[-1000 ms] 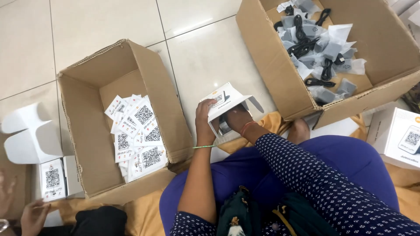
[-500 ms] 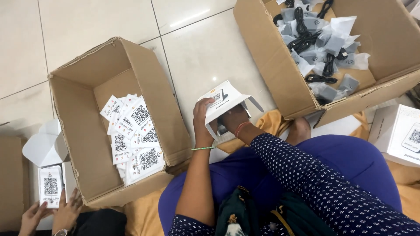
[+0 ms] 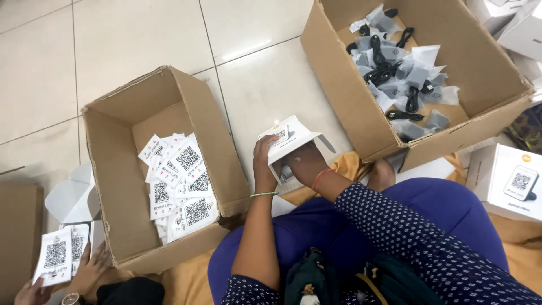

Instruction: The person packs electronic items and accessories into boxes and applies labels.

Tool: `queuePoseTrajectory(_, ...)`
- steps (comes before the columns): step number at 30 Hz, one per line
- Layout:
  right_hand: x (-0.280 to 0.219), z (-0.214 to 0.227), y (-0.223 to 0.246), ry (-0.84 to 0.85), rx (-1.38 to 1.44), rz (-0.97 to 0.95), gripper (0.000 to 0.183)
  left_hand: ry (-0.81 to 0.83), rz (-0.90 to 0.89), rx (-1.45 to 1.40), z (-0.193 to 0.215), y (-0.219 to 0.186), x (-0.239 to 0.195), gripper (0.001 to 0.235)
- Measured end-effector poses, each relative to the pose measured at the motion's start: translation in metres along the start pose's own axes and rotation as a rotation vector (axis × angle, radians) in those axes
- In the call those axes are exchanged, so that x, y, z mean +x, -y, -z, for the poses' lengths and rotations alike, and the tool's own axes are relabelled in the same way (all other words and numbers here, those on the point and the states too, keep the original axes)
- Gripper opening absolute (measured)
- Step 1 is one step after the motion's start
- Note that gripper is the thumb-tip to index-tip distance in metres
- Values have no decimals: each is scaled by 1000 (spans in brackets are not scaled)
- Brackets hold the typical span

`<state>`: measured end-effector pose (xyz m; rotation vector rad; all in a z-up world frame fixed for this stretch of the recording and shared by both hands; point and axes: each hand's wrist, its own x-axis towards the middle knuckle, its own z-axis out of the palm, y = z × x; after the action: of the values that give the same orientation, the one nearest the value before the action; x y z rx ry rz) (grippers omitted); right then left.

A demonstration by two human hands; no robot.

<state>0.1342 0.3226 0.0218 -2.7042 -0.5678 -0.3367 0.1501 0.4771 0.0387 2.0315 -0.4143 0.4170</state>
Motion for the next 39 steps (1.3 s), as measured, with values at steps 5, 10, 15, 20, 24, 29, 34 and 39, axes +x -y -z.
queuePoseTrajectory(5,-9,101,25,257,167,2,32,53,-19,24,-1,15,-5,44)
queuePoseTrajectory(10,-21,175,15,339,564,118,39,112,-12,76,-4,42,-26,49)
queuePoseTrajectory(15,-15,179,-8,317,1109,12,29,377,-5,243,20,3,-20,76)
queuePoseTrajectory(20,-1,139,-37,-45,1487,-426,27,645,317,746,34,-22,-25,91)
queuePoseTrajectory(24,5,108,-53,-133,1586,-594,25,285,142,528,20,-3,-32,75)
queuePoseTrajectory(29,8,95,-51,-136,1778,-694,19,17,465,-530,-26,-68,19,51)
queuePoseTrajectory(34,6,104,-60,-201,1863,-714,18,-58,676,-961,-98,-81,68,37)
queuePoseTrajectory(39,7,117,-98,-500,1993,-811,19,-200,801,-1007,-152,-101,106,29)
